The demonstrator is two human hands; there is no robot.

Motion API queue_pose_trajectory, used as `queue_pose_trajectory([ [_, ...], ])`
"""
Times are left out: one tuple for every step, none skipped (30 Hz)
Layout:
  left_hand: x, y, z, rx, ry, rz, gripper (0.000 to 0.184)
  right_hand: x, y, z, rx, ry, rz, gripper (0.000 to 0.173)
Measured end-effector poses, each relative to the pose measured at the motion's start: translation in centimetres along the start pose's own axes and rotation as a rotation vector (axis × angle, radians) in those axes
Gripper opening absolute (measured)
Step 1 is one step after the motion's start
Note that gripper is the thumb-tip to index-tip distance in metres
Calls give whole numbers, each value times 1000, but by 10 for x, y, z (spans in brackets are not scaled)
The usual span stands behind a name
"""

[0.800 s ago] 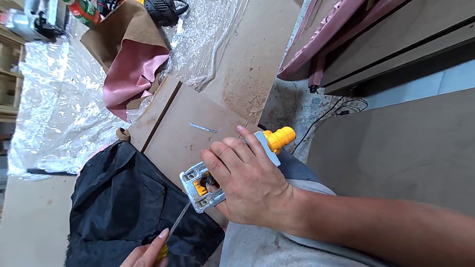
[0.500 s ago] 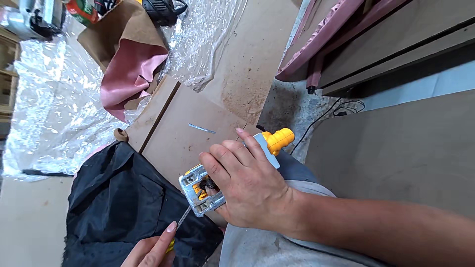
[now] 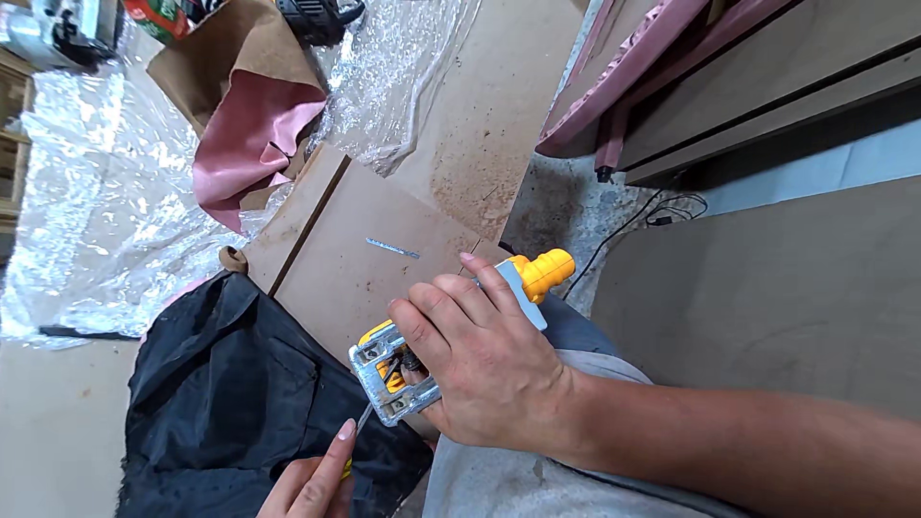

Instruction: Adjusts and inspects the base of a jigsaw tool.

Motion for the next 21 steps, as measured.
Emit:
queue_pose_trajectory([
  [1,1,0,-4,-15,-11,35,-1,0,0,-1,-2,-2,71],
  [2,2,0,-6,-31,-28,35,-1,0,0,-5,-3,-5,72],
  [1,3,0,-11,-46,-52,36,-2,0,1,-10,-3,-11,72],
  [0,4,-1,-15,-62,-83,36,-2,0,2,-11,-1,-15,72],
  [-2,5,0,-24,-79,-122,36,-2,1,2,-13,5,-17,73],
  [-3,5,0,-37,-96,-164,36,-2,1,2,-15,12,-18,73],
  [-4,5,0,-55,-115,-205,36,-2,2,2,-13,16,-20,74],
  [-6,6,1,-76,-135,-252,36,-1,2,2,-11,17,-21,74],
  [-7,6,1,-96,-161,-299,37,-1,2,2,-9,16,-22,74],
  [-9,6,1,-113,-190,-351,37,-1,2,2,-10,15,-25,74],
  [-10,6,1,-132,-221,-409,37,-2,2,2,-12,14,-28,73],
  [-13,7,1,-149,-253,-461,37,-2,2,3,-11,13,-25,72],
  [-15,7,1,-164,-280,-501,37,-2,2,3,-9,14,-20,71],
  [-17,8,1,-178,-306,-538,37,-2,2,3,-5,15,-17,69],
  [-19,9,2,-194,-329,-574,38,-2,2,3,-9,15,-15,69],
  [-22,11,2,-211,-349,-608,38,-2,2,3,-10,12,-15,70],
  [-24,12,2,-223,-364,-635,38,-3,2,3,-7,13,-17,71],
  [-27,14,2,-230,-377,-666,38,-3,2,3,-2,13,-22,72],
  [-30,16,2,-236,-393,-702,38,-2,2,3,3,13,-26,72],
  [-32,19,1,-242,-408,-746,38,-2,2,3,3,13,-29,72],
  [-35,22,1,-250,-420,-795,39,-3,2,4,5,15,-31,71],
])
Point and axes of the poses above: each hand's wrist, its own z-axis towards the middle knuckle, its own y-axis out of the palm, x = y × z, the point moved 7 cm from there along z, towards the middle knuckle, and after that the axes turned 10 degrees about -y, right-handed, at the moved point
